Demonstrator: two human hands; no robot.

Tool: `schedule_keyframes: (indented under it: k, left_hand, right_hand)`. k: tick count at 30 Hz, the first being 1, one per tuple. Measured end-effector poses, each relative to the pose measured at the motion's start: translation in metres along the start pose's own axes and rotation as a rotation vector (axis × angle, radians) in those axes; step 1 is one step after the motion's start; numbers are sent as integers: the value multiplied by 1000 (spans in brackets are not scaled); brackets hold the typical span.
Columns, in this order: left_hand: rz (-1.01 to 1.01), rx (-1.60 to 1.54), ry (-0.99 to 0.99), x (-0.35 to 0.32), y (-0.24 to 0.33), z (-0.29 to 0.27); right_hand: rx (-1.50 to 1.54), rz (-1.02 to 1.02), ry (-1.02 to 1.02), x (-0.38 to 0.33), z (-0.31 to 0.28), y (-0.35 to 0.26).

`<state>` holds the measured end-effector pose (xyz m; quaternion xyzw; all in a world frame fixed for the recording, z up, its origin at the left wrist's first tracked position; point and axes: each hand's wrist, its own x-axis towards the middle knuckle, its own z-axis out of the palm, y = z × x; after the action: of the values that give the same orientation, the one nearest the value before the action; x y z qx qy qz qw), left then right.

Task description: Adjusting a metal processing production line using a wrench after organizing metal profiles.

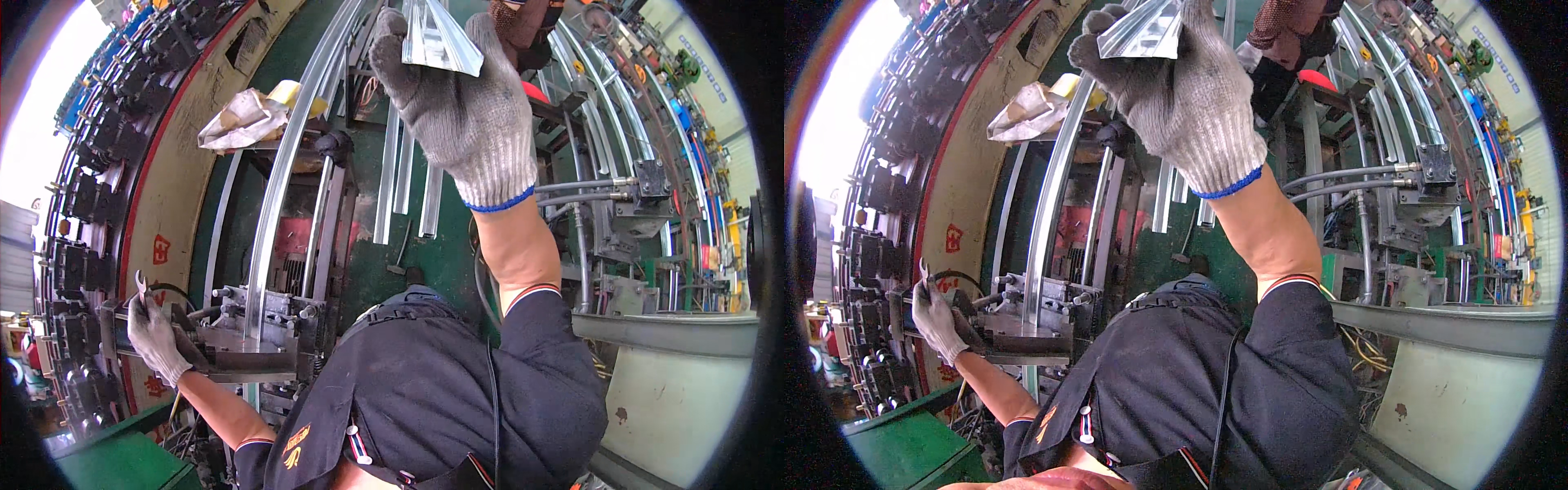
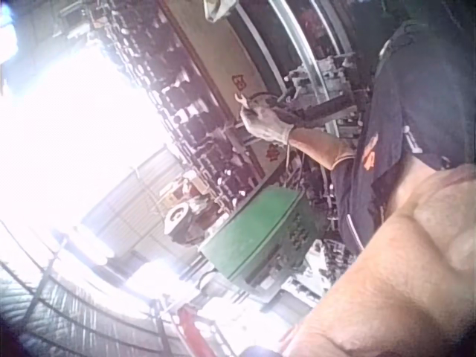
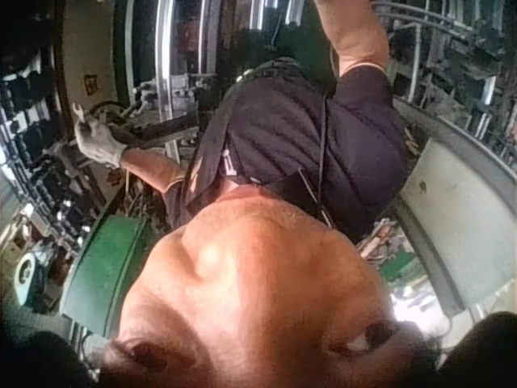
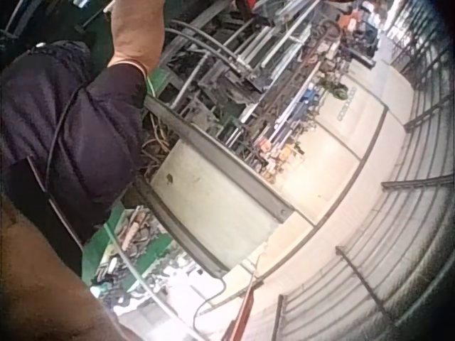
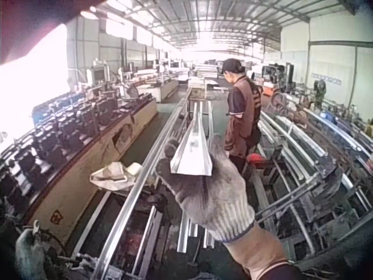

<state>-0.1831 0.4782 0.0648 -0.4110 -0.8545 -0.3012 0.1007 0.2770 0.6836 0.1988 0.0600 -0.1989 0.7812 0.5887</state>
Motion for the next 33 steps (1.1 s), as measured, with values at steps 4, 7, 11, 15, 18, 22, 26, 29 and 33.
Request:
schedule_keyframes:
  k: [4, 7, 11, 15, 18, 22, 26, 29, 33]
  left_hand:
    - [-2, -46, -44, 3, -5, 3]
    - [-21, -32, -40, 3, -6, 5]
    - [-25, -52, -42, 3, -5, 3]
    - [-7, 10, -31, 2, 4, -1]
    - [-24, 24, -29, 2, 2, 2]
    - [-9, -12, -44, 0, 10, -3]
    - [-54, -7, -48, -2, 12, -4]
    - [-86, -51, -55, -6, 9, -4]
    - [-35, -159, -49, -4, 5, 2]
  right_hand:
    - [-12, -3, -107, 6, -12, -6]
    - [25, 5, -110, 4, -9, -6]
    - [20, 11, -38, 2, 5, -4]
    - [-7, -6, -22, 3, 7, -4]
    - [3, -9, -84, 4, 1, -5]
    - [19, -3, -128, 4, -2, -5]
    - [2, 20, -73, -3, 7, -2]
    - [-23, 151, -137, -6, -17, -6]
    - [-483, 294, 220, -39, -83, 17]
